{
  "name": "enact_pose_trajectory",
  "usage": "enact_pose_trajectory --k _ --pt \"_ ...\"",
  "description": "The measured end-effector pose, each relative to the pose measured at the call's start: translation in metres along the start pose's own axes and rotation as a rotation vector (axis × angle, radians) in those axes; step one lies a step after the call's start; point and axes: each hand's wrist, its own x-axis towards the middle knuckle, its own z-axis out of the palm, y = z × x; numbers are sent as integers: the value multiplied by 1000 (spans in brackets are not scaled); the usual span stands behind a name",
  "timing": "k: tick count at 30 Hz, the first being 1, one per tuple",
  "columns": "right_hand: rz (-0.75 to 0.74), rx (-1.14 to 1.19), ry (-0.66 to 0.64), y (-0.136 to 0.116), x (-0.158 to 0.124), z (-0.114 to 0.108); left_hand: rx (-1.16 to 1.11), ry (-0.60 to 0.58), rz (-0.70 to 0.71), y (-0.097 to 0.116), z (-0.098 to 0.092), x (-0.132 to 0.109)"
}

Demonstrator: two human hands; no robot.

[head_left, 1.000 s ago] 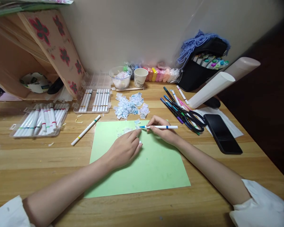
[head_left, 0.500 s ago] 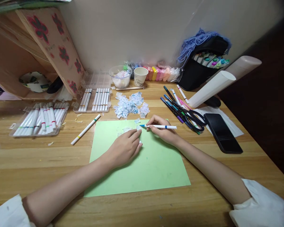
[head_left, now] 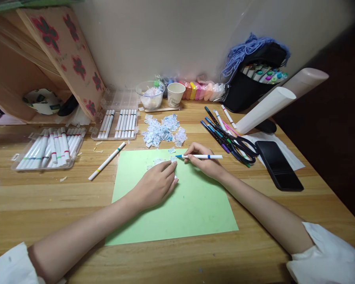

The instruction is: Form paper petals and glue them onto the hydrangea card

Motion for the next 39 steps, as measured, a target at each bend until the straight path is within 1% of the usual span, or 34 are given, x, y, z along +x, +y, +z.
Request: enact_pose_trajectory --k 3,5,8,10,13,15,18,20,22,24,26,30,32,34,36,37,39 --pt "1 -12 -23 0 0 0 -42 13 -6 0 0 0" --pt "5 -9 -4 1 0 0 -52 17 -8 0 0 1" --pt "-14 87 42 1 0 0 -36 20 -6 0 -1 1" --pt "-26 115 12 1 0 0 -27 22 -18 0 -1 0" --pt "-12 31 -43 0 0 -1 -30 26 -62 1 -1 0" --pt "-4 -26 -39 0 0 -1 -42 28 -62 1 -1 0" --pt "-12 15 10 0 0 -1 -59 30 -33 1 -1 0" --pt "-17 42 -2 0 0 -1 -57 30 -29 1 -1 1" --pt "-19 13 -29 0 0 -1 -45 27 -26 1 0 1" --pt "-19 -6 -13 -1 -1 -1 -21 27 -21 1 0 1" --pt "-26 23 6 -1 -1 -1 4 26 -17 1 1 1" --pt "-27 -4 -62 -1 -1 -1 27 26 -18 1 1 0" --pt "-25 -10 -18 0 -1 -1 24 25 -21 1 0 1" --pt "-49 39 70 1 -1 -1 30 20 -46 3 -2 1" --pt "-82 97 107 0 -3 -1 43 21 -96 4 -3 1" --pt "-93 112 91 -1 -4 0 48 26 -128 4 -4 1" --pt "-110 63 -1 -4 -5 1 51 54 -203 3 -5 1"
